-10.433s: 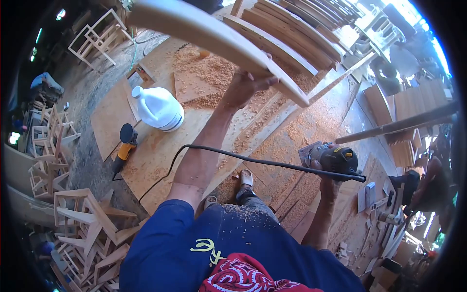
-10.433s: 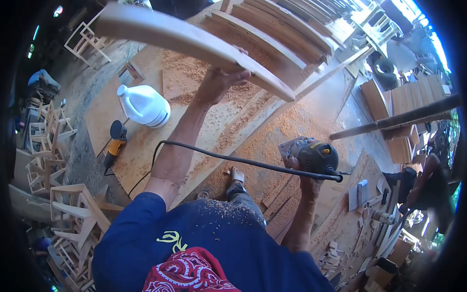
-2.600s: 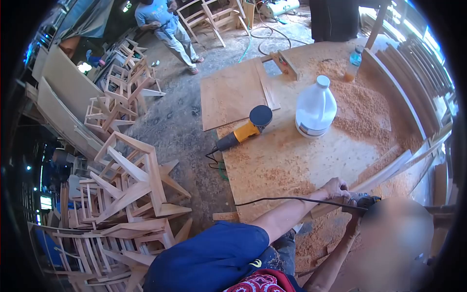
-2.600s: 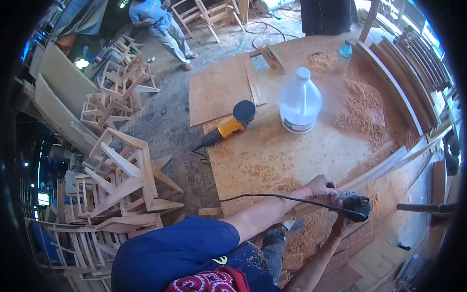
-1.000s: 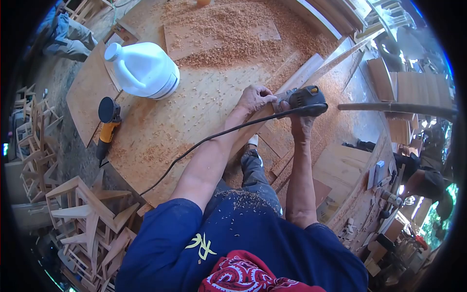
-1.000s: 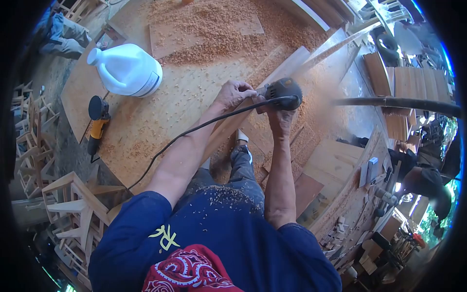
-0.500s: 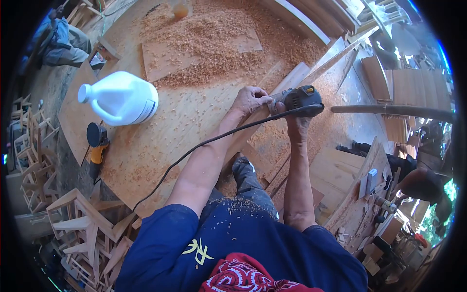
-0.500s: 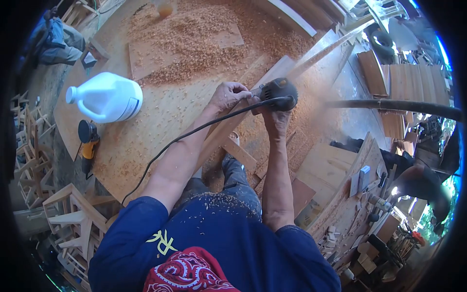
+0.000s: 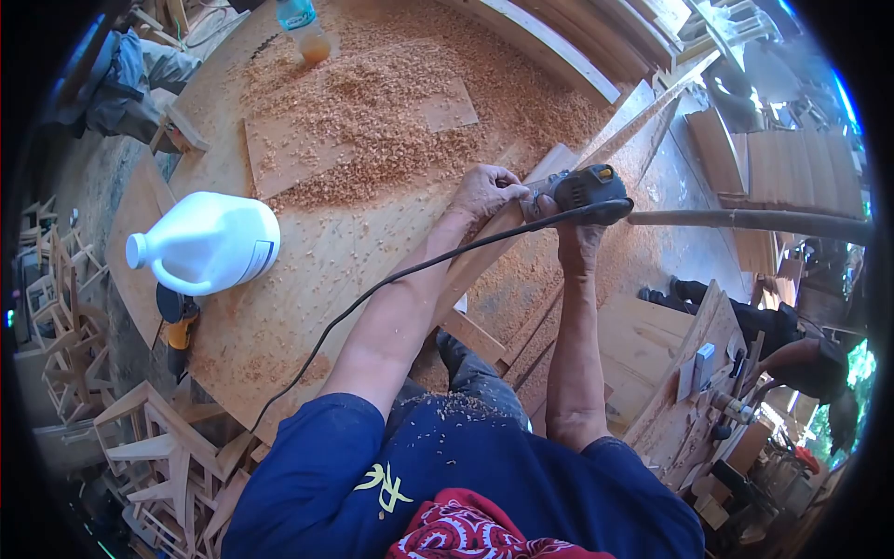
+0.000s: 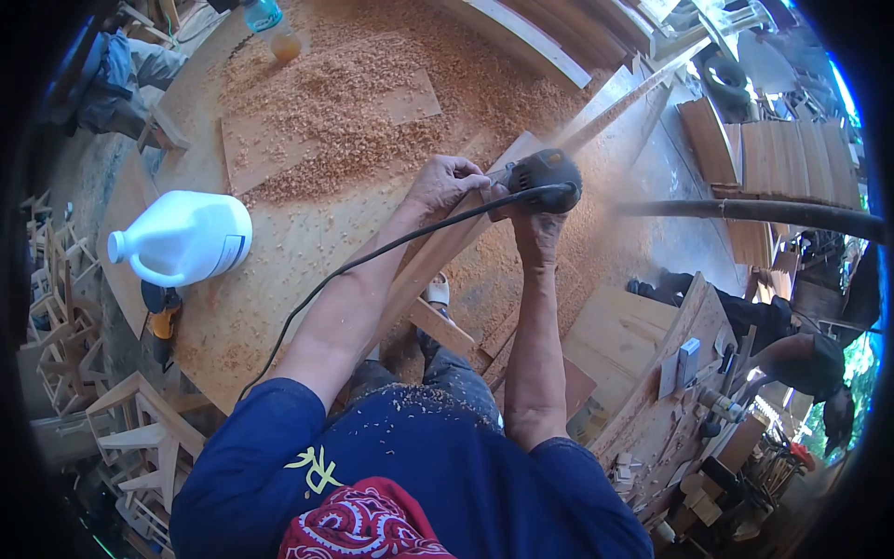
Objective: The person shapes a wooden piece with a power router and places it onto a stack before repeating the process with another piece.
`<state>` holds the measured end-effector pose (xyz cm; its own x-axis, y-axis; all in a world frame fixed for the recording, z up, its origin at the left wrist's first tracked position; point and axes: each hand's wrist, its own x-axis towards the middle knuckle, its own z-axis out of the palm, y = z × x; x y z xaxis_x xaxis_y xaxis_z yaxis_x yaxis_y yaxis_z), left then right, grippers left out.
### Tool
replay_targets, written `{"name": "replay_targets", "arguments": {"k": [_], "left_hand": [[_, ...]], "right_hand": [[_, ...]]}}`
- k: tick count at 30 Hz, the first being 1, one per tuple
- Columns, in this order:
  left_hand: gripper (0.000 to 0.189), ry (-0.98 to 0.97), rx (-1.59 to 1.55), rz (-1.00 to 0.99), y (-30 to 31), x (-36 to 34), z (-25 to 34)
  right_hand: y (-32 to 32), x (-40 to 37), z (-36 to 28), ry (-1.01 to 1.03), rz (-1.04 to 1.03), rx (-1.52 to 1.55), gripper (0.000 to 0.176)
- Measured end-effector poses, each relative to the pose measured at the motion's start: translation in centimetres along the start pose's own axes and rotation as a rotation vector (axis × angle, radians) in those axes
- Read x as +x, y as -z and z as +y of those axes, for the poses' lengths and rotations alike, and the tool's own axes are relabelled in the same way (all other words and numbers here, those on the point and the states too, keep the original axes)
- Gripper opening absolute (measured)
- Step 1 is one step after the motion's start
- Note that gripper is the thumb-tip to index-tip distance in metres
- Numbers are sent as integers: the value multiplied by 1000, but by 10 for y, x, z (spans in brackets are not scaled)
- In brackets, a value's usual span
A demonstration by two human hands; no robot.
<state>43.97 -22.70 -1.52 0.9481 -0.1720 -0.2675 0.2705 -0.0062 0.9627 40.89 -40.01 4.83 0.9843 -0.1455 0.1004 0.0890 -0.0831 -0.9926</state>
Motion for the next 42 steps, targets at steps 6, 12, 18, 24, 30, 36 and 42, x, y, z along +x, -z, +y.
{"name": "replay_targets", "arguments": {"k": [6,12,18,24,30,36,42], "left_hand": [[28,-26,57,-13,-7,33,3],[30,-67,105,1,-16,67,2],[32,-24,120,-7,-22,87,12],[30,-67,41,1,-28,113,7],[32,-35,123,1,-33,123,23],[34,-92,106,150,-38,129,49],[32,-437,-131,-25,0,43,175]], "right_hand": [[5,26,-7,-8,18,15,41],[9,49,-10,-8,30,58,40],[13,67,-17,-4,22,100,42],[24,89,1,4,57,66,48],[34,109,10,56,36,-12,47],[48,135,17,136,1,-54,40],[33,104,-50,-75,-243,-98,42]]}}
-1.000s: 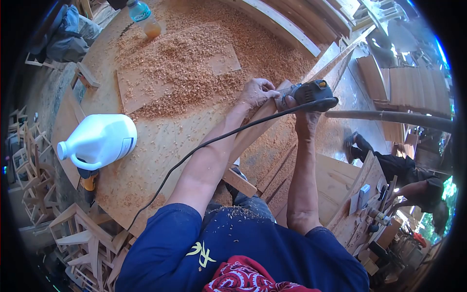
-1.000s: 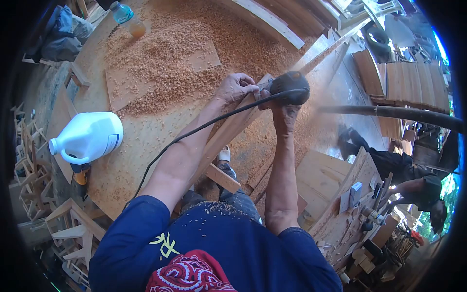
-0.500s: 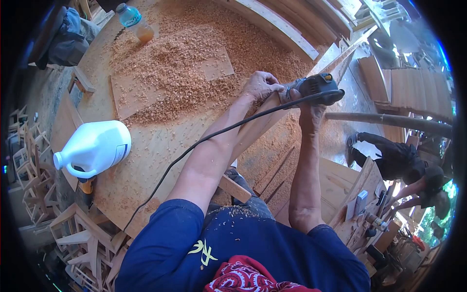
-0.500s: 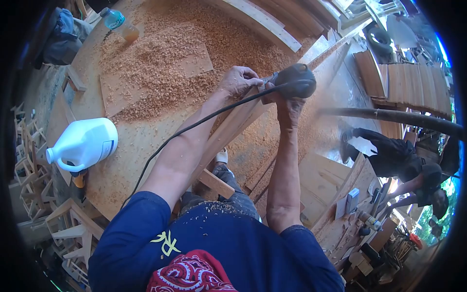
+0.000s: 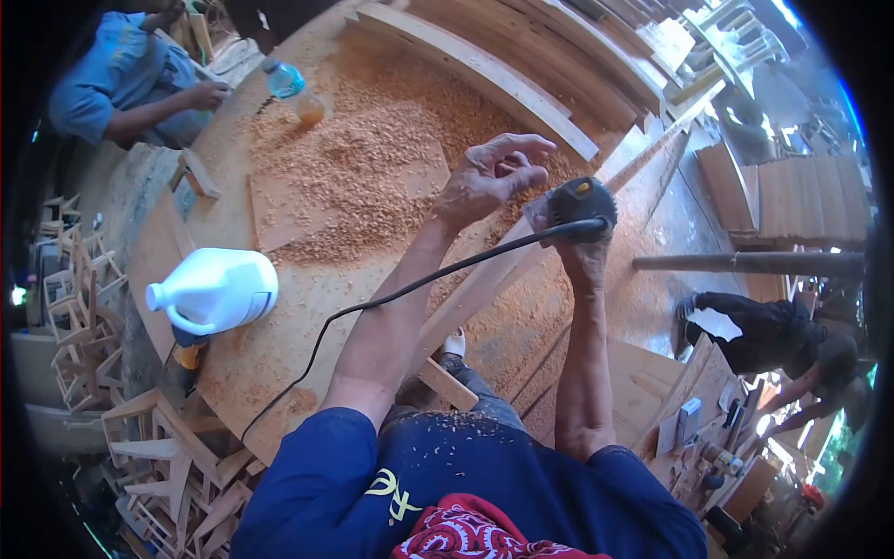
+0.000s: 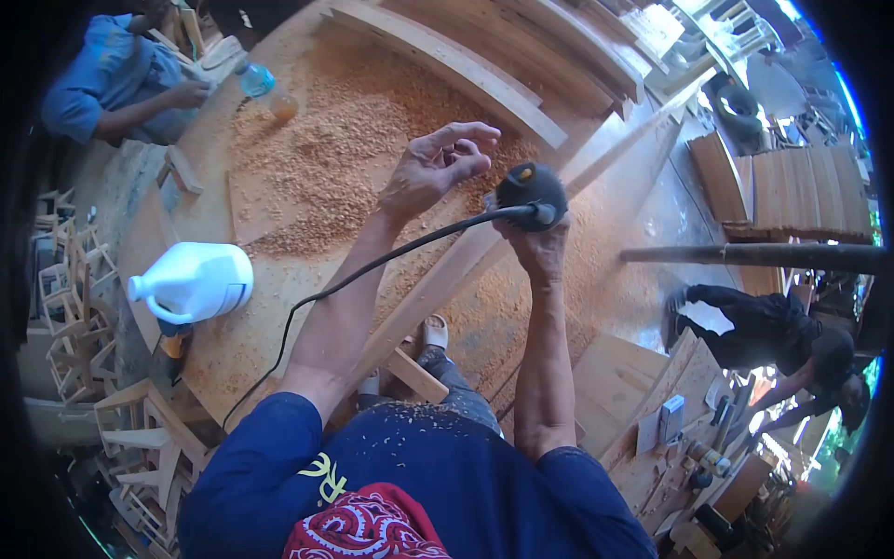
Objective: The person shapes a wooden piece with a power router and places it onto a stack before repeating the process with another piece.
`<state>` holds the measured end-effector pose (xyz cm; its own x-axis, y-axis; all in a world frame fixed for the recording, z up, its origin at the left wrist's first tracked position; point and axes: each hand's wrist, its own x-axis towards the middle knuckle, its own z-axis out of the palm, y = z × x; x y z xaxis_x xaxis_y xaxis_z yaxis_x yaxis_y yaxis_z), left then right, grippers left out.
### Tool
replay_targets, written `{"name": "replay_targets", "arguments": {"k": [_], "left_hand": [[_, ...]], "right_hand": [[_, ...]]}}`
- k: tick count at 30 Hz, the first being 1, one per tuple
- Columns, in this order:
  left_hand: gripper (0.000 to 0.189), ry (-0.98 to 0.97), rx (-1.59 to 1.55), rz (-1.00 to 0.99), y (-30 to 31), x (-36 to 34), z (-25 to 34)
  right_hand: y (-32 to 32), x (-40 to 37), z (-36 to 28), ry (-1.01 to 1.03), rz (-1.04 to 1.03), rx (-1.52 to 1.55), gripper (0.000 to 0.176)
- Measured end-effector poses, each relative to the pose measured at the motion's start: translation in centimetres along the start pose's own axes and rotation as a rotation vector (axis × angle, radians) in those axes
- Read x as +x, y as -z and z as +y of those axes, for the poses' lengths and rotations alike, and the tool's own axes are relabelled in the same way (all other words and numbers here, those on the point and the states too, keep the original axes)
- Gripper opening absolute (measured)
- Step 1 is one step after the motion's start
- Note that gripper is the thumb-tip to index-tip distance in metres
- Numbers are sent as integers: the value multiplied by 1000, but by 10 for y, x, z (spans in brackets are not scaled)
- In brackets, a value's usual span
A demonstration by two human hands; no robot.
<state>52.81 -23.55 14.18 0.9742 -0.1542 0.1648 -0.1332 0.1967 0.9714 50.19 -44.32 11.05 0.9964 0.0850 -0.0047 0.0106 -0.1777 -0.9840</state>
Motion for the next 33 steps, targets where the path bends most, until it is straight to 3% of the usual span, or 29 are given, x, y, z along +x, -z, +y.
{"name": "replay_targets", "arguments": {"k": [4,7,9,14,17,18,19,21,22,25,26,27,30,33], "left_hand": [[36,-376,289,-137,9,-25,81],[34,-382,393,-51,31,-55,105],[31,-302,383,64,39,-80,122],[21,-437,450,338,81,-140,116],[18,-439,286,530,104,-189,95],[20,-387,454,610,109,-211,94],[31,-364,123,649,104,-235,90],[40,-66,463,913,90,-281,94],[41,99,579,882,94,-310,76],[45,459,787,484,82,-393,29],[45,272,928,621,67,-424,-9],[48,249,878,587,51,-430,29],[57,300,1008,570,31,-462,16],[65,357,1067,553,31,-473,-16]], "right_hand": [[-31,4,-34,337,-133,24,58],[-64,-5,-62,108,-297,252,57],[-86,-11,-69,129,-318,236,53],[-152,-35,-82,207,-419,107,55],[-183,-53,-99,347,-572,98,55],[-192,-57,-104,376,-625,-9,56],[-204,-60,-92,391,-657,-157,59],[-228,-64,-67,416,-755,-92,58],[-239,-66,-54,465,-775,-227,60],[-263,-81,-48,524,-788,-766,67],[-272,-88,-50,496,-813,-889,68],[-280,-94,-49,456,-840,-1012,70],[-296,-105,-37,584,-866,-1088,63],[-313,-113,-39,514,-1007,-1221,66]]}}
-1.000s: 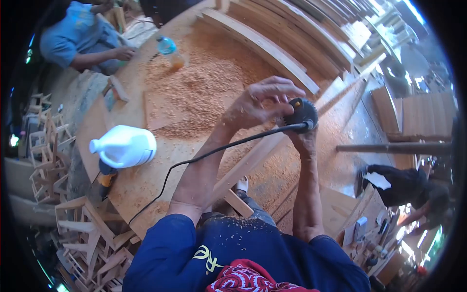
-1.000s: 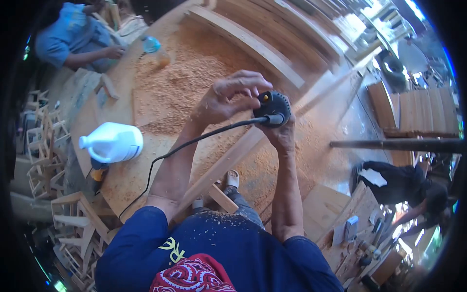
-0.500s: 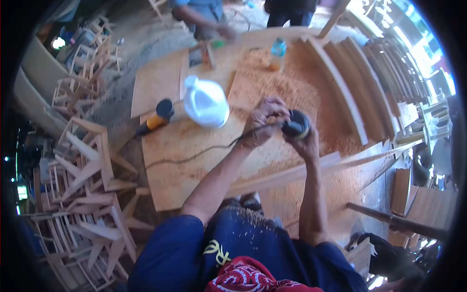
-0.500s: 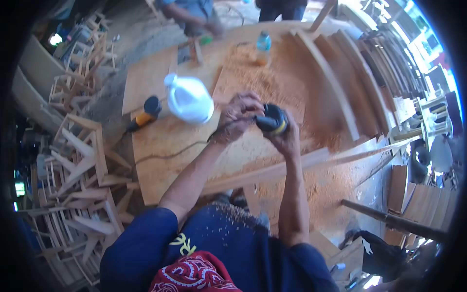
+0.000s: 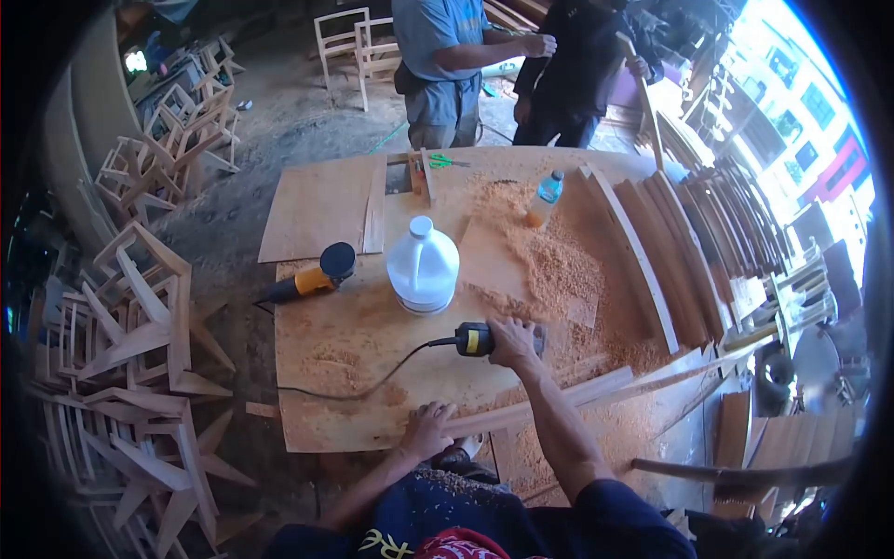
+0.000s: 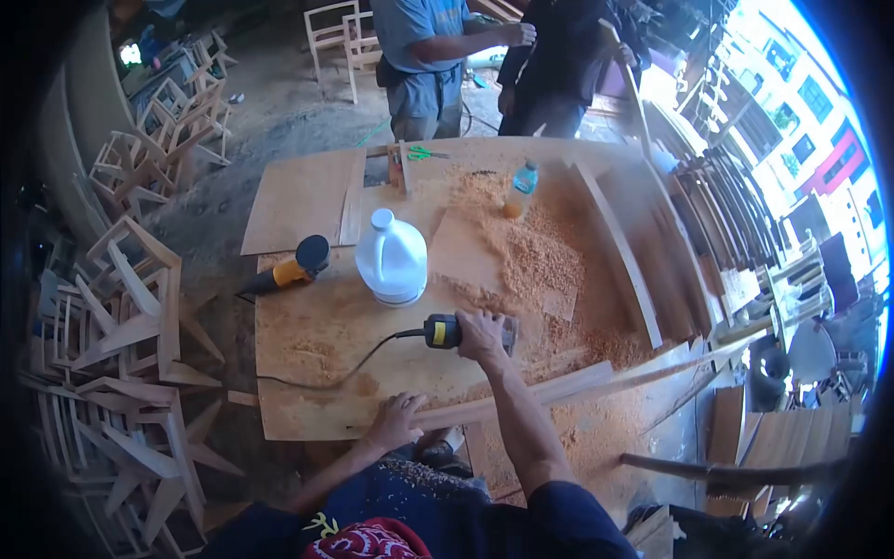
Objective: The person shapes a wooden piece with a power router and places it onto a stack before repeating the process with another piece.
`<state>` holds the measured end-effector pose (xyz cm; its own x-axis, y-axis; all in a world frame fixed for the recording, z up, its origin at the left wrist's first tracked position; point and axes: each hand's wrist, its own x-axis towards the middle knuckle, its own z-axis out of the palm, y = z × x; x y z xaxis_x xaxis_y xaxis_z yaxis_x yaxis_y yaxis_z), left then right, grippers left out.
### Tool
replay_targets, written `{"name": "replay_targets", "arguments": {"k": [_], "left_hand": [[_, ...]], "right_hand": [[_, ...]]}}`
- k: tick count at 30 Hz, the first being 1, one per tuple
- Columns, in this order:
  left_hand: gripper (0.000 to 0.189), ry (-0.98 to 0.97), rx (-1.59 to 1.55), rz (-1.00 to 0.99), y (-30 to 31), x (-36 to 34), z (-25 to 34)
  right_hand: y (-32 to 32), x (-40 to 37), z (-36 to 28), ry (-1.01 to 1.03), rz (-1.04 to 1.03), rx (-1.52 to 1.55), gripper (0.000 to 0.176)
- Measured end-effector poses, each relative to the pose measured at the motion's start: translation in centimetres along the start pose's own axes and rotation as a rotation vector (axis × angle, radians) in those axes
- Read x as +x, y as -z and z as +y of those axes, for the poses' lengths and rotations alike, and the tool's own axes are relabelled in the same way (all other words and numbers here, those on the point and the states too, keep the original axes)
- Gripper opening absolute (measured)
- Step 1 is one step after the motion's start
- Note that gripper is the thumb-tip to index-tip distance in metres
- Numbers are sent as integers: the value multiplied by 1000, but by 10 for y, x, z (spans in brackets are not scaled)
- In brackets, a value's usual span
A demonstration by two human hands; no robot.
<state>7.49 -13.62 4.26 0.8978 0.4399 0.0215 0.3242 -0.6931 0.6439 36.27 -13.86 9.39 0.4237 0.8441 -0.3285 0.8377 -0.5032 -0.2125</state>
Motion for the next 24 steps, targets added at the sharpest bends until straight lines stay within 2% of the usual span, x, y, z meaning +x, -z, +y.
{"name": "replay_targets", "arguments": {"k": [4,5,9,15,18,21,24], "left_hand": [[69,-10,76,-140,-20,-19,3],[68,-21,118,-135,-21,-17,7],[64,-70,231,-82,-26,-7,6],[59,-65,256,-126,-39,-4,2],[57,-81,221,-165,-35,-2,1],[55,-57,-25,-221,-29,-4,0],[63,45,-254,-367,-11,-1,10]], "right_hand": [[-55,14,4,84,102,-56,65],[-37,9,-8,63,2,-62,63],[-50,18,-18,32,-16,-154,62],[-43,17,-29,-30,-107,-147,64],[-45,15,-30,-28,-45,-144,60],[-46,-1,-25,-23,66,-114,54],[-42,-11,-17,53,249,27,52]]}}
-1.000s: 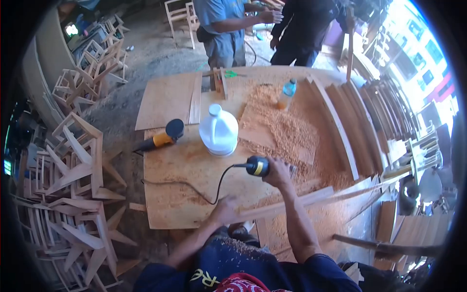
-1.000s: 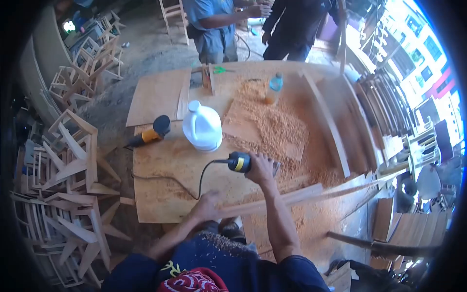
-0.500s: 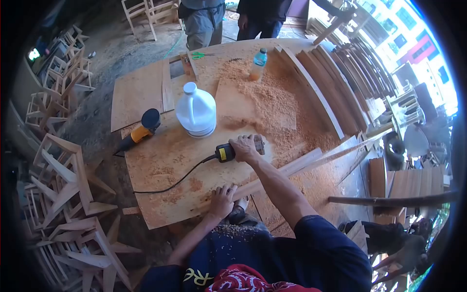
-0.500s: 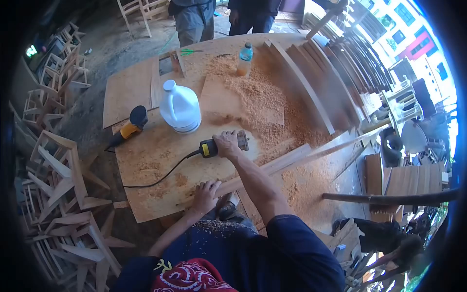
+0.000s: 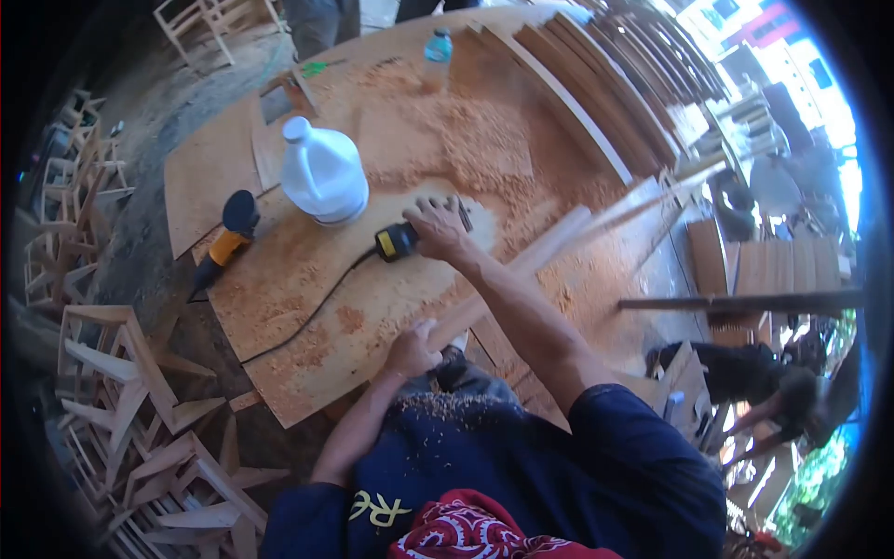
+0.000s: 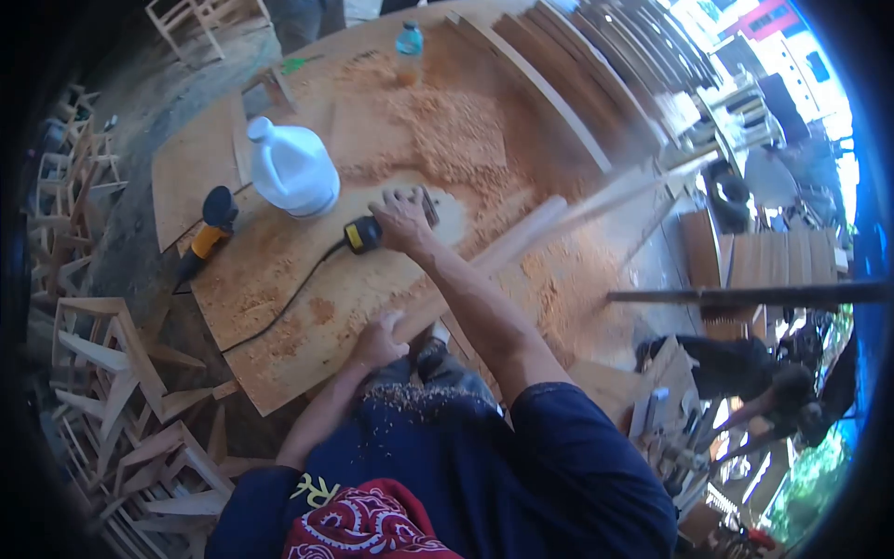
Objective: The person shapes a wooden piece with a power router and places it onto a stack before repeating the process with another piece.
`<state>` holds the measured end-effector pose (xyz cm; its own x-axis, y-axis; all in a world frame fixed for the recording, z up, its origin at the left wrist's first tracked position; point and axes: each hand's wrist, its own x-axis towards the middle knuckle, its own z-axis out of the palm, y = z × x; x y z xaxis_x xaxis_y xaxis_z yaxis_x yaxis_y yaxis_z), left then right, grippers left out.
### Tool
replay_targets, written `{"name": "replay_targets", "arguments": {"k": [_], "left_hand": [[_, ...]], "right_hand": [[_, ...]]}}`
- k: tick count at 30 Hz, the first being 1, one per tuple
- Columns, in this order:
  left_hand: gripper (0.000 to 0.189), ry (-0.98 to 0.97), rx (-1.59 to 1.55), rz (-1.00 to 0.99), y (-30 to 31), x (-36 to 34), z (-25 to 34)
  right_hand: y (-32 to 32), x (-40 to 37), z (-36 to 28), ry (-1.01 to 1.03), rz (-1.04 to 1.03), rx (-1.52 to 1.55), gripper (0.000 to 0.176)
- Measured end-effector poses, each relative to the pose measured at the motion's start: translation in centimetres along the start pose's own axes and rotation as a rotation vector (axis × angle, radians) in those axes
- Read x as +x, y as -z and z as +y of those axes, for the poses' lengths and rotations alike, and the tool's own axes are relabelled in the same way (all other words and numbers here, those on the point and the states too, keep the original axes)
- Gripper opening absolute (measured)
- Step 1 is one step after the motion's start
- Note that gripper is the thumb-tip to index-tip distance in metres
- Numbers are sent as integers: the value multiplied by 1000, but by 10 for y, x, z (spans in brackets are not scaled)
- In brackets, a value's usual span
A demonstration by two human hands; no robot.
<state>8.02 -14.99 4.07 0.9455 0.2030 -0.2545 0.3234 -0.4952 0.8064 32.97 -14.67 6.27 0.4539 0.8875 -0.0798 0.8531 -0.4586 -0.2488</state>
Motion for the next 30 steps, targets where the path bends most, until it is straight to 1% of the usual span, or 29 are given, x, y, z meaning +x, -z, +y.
{"name": "replay_targets", "arguments": {"k": [1,4,5,8,10,12,14,15,17,19,21,24,25,28,30], "left_hand": [[71,50,-106,-116,12,0,9],[81,145,-162,-240,11,-5,5],[81,59,-165,-216,8,-7,1],[84,-199,-184,-151,-15,-14,-15],[87,1,-378,-317,-17,-18,1],[86,175,-575,-424,-14,-17,33],[80,319,-780,-471,-15,-14,68],[74,281,-828,-467,-23,-10,76],[71,265,-891,-423,-46,5,97],[68,278,-928,-369,-59,22,130],[72,262,-925,-301,-75,46,164],[74,191,-949,-250,-100,96,197],[74,166,-967,-238,-109,112,205],[68,117,-1056,-169,-135,160,234],[61,128,-1116,-111,-153,187,252]], "right_hand": [[14,-10,-5,35,76,85,51],[48,-43,-6,114,227,281,50],[54,-59,-3,125,300,380,47],[91,-121,-1,49,475,472,35],[107,-171,7,-62,552,519,26],[106,-219,26,-171,552,619,21],[104,-266,44,-255,512,592,22],[99,-287,56,-286,467,616,22],[83,-329,81,-318,398,690,20],[79,-352,101,-316,341,780,21],[84,-372,123,-305,230,832,24],[94,-390,152,-253,210,907,25],[110,-394,158,-267,163,867,28],[121,-407,179,-321,185,941,30],[121,-416,193,-335,222,974,39]]}}
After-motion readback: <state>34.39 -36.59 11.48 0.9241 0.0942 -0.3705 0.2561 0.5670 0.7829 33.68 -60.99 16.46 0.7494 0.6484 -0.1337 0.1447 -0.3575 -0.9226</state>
